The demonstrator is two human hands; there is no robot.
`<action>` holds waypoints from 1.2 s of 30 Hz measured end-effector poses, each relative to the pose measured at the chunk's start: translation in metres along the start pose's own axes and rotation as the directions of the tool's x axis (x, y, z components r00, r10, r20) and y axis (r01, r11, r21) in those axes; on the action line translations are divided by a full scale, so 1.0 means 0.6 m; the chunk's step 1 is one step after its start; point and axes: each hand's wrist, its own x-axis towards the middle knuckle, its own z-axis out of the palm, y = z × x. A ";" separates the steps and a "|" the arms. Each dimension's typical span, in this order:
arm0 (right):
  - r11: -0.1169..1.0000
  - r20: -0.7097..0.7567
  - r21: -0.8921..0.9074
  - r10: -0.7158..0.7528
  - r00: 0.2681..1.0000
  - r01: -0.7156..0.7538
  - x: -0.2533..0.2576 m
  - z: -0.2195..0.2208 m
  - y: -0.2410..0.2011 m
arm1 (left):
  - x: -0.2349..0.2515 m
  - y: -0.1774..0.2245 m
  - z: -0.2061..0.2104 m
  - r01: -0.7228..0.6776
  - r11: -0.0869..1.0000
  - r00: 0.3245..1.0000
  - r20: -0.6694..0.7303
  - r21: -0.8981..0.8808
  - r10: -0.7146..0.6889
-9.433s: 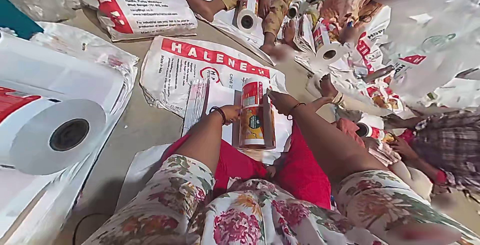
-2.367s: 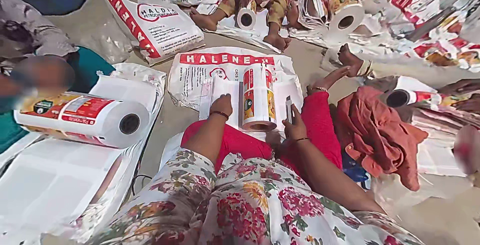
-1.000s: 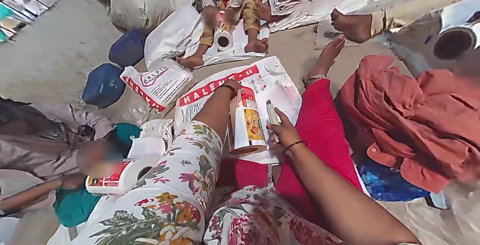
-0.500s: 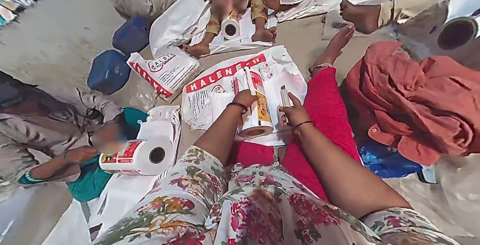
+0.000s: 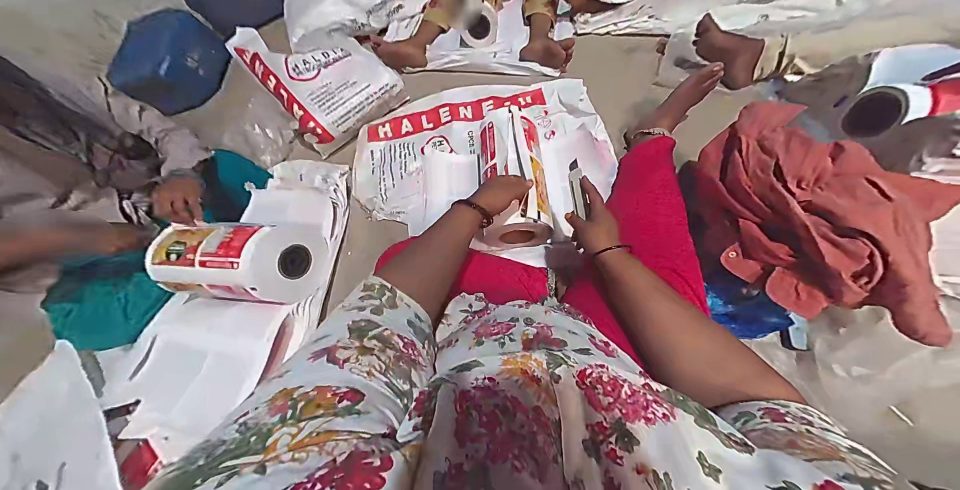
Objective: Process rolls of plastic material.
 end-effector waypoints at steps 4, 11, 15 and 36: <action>0.957 0.066 -0.274 -0.079 0.995 0.094 -0.049 0.021 -0.035 | 0.022 0.024 -0.027 0.166 0.980 0.981 0.117 -0.110 -0.153; 0.647 0.295 -0.731 0.009 0.956 0.219 -0.148 0.042 -0.132 | 0.065 0.034 -0.052 0.073 0.997 0.989 0.130 -0.003 -0.072; 0.592 0.239 -0.794 0.093 0.967 0.140 -0.119 0.057 -0.147 | 0.068 0.011 -0.040 0.009 0.973 0.989 0.143 -0.230 0.025; 0.517 0.527 -0.785 0.267 0.806 0.342 -0.144 0.050 -0.201 | 0.053 -0.020 -0.033 -0.033 0.928 0.995 0.078 -0.372 0.067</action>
